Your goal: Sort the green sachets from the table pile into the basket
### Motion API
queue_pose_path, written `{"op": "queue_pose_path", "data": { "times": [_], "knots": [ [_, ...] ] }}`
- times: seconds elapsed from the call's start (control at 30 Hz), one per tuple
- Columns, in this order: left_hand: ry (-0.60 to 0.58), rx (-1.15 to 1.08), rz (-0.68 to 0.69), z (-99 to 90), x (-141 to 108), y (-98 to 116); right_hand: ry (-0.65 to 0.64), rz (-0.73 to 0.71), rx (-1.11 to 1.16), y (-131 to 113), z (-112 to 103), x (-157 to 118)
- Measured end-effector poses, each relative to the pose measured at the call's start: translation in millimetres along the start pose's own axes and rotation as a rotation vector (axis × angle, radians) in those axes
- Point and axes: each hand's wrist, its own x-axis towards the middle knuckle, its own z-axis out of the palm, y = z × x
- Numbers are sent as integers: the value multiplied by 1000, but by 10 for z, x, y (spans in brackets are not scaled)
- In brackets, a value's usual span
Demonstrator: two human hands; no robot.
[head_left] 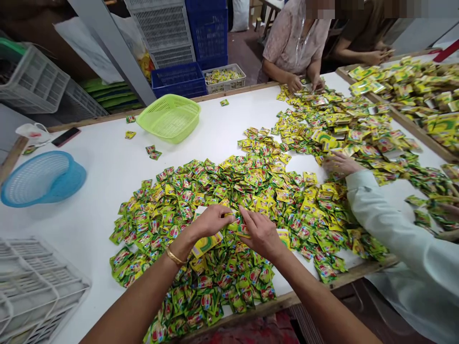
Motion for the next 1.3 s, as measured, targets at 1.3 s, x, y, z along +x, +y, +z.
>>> {"op": "queue_pose_path", "data": {
  "times": [1.3],
  "knots": [
    [189, -53, -265, 216, -222, -54, 41, -12, -19, -215, 69, 12]
  ]
}}
